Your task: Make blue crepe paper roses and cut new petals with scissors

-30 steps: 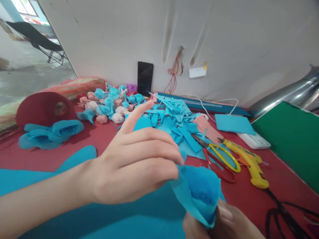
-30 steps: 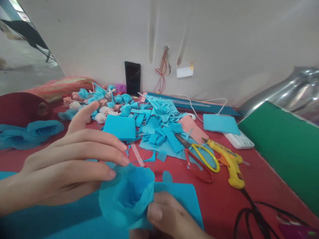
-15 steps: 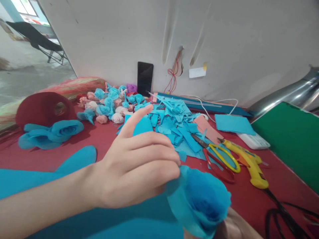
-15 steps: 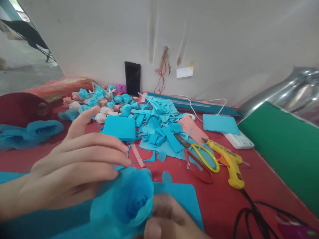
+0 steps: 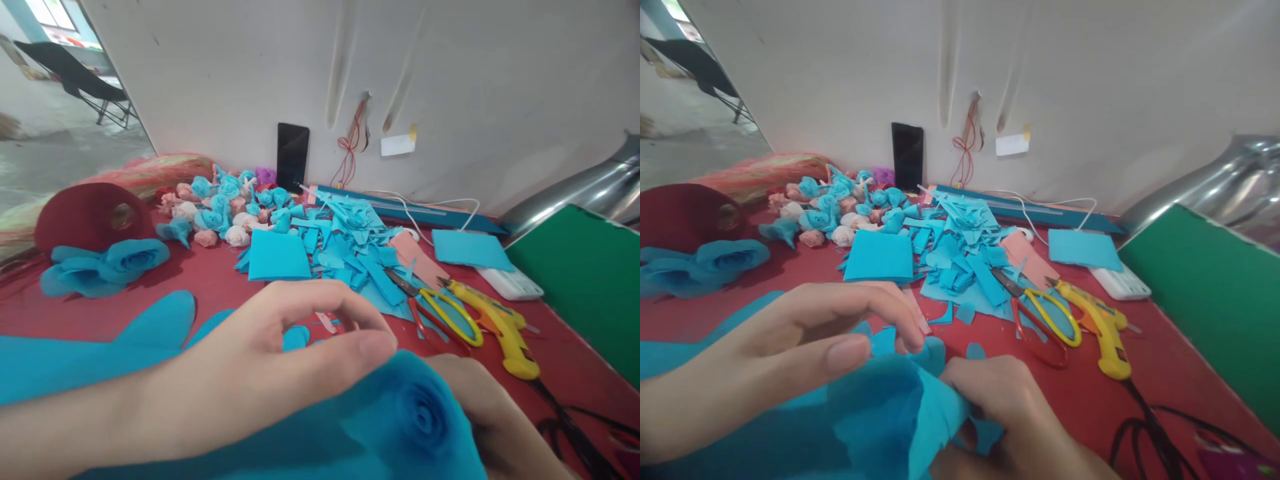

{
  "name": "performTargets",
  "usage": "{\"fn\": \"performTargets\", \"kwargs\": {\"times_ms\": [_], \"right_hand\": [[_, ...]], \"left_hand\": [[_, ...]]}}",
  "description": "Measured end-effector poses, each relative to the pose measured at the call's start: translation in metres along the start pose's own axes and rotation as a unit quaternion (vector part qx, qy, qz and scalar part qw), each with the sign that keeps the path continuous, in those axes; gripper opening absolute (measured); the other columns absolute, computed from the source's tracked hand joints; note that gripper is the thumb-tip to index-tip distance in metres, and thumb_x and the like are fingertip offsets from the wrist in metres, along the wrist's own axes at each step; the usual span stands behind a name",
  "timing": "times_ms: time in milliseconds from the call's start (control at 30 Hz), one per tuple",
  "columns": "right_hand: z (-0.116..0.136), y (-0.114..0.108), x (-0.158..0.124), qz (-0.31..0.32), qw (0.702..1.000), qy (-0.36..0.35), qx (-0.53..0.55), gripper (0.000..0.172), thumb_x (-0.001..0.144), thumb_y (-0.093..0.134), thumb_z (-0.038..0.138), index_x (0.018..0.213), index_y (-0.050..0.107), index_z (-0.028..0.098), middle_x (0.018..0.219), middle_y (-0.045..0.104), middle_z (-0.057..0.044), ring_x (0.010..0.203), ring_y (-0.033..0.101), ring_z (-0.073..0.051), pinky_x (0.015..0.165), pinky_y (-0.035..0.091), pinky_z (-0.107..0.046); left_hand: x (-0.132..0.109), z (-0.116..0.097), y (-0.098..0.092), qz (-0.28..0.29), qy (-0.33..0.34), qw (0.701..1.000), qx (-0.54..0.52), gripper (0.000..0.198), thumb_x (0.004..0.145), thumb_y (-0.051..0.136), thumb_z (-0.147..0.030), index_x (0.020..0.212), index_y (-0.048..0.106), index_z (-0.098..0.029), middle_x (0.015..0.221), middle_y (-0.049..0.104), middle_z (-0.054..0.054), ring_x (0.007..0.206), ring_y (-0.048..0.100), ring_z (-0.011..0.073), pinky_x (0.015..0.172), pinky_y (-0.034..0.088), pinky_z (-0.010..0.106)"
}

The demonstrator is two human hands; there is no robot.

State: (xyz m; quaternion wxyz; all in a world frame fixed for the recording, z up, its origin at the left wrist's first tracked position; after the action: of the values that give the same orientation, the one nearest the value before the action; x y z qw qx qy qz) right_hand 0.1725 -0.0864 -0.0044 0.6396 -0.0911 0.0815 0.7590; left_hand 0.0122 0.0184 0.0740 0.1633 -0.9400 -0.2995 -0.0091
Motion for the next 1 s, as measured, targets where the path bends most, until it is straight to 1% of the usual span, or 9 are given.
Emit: {"fn": "performTargets", "kwargs": {"times_ms": [100,133,233,300,433,567,667,833,1000], "right_hand": [[0.014,0.006,0.006,-0.021,0.997,-0.047,-0.054,0.012,0.061,0.068,0.017,0.066,0.058,0.02,0.061,0.049,0.003,0.056,0.04,-0.01,0.052,0.032,-0.021],[0.021,0.011,0.009,-0.021,0.995,-0.061,-0.073,0.015,0.065,0.065,0.02,0.06,0.051,0.02,0.057,0.042,0.003,0.053,0.034,-0.009,0.048,0.028,-0.022],[0.034,0.023,0.017,-0.013,0.984,-0.077,-0.162,0.028,0.075,0.053,0.032,0.057,0.036,0.02,0.055,0.03,0.003,0.049,0.026,-0.009,0.043,0.021,-0.024],[0.036,0.027,0.02,-0.02,0.981,-0.07,-0.178,0.032,0.076,0.05,0.038,0.057,0.032,0.02,0.055,0.027,0.003,0.048,0.023,-0.01,0.042,0.02,-0.025],[0.032,0.028,0.022,0.001,0.987,-0.076,-0.139,0.032,0.075,0.053,0.036,0.057,0.032,0.02,0.054,0.027,0.004,0.046,0.022,-0.008,0.039,0.019,-0.022],[0.028,0.027,0.024,0.006,0.992,-0.066,-0.105,0.033,0.072,0.058,0.029,0.055,0.032,0.019,0.052,0.028,0.005,0.046,0.02,-0.006,0.038,0.021,-0.019],[0.029,0.027,0.025,-0.005,0.993,-0.061,-0.101,0.029,0.074,0.054,0.034,0.058,0.035,0.019,0.054,0.029,0.004,0.049,0.021,-0.008,0.04,0.021,-0.021],[0.033,0.029,0.025,0.022,0.993,-0.048,-0.103,0.025,0.075,0.052,0.034,0.06,0.038,0.019,0.056,0.031,0.003,0.05,0.024,-0.008,0.043,0.022,-0.022],[0.036,0.027,0.025,0.016,0.999,-0.038,-0.033,0.021,0.071,0.056,0.038,0.065,0.047,0.02,0.059,0.036,0.001,0.052,0.026,-0.01,0.043,0.024,-0.023]], "left_hand": [[-0.002,0.001,0.0,-0.013,0.01,1.0,-0.01,0.027,0.078,0.052,-0.046,0.085,0.064,-0.023,0.085,0.066,-0.001,0.084,0.061,0.0169,0.067,0.052,0.021],[-0.002,0.001,-0.001,-0.022,0.012,1.0,-0.009,0.027,0.077,0.053,-0.046,0.086,0.063,-0.022,0.084,0.066,-0.001,0.084,0.061,0.017,0.066,0.052,0.021],[-0.003,0.002,-0.003,-0.054,0.023,0.998,-0.008,0.016,0.08,0.054,-0.036,0.083,0.062,-0.023,0.081,0.065,-0.003,0.078,0.062,0.013,0.065,0.052,0.018],[-0.003,0.003,-0.003,-0.069,0.031,0.997,-0.011,0.009,0.082,0.053,-0.028,0.08,0.06,-0.022,0.078,0.065,-0.004,0.073,0.062,0.0096,0.063,0.051,0.015],[-0.001,0.005,-0.003,-0.099,0.057,0.993,-0.03,0.004,0.079,0.056,-0.018,0.076,0.058,-0.02,0.073,0.064,-0.005,0.068,0.062,0.0065,0.059,0.05,0.009],[-0.001,0.004,-0.005,-0.131,0.119,0.983,-0.048,0.008,0.076,0.057,-0.012,0.076,0.06,-0.019,0.07,0.063,-0.006,0.063,0.061,0.0041,0.055,0.049,0.005],[-0.001,0.003,-0.005,-0.112,0.125,0.985,-0.034,0.014,0.077,0.055,-0.008,0.08,0.062,-0.02,0.076,0.065,-0.005,0.071,0.063,0.0064,0.063,0.052,0.008],[-0.003,-0.001,-0.006,-0.09,0.125,0.988,0.009,0.02,0.077,0.053,-0.006,0.081,0.066,-0.021,0.079,0.067,-0.006,0.074,0.063,0.0076,0.065,0.052,0.009],[-0.003,0.0,-0.006,-0.063,0.072,0.995,0.018,0.018,0.079,0.054,-0.013,0.082,0.065,-0.026,0.083,0.067,-0.009,0.082,0.062,0.0075,0.069,0.052,0.01]]}}
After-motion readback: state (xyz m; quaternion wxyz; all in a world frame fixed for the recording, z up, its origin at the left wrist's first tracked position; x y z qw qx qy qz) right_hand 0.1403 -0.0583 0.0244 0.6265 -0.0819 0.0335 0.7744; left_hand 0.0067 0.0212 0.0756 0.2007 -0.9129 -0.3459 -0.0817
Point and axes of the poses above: each hand's wrist, its own x-axis towards the middle knuckle, its own y-axis out of the palm, z = x × y, the point moved 4 cm from there along x, towards the middle knuckle
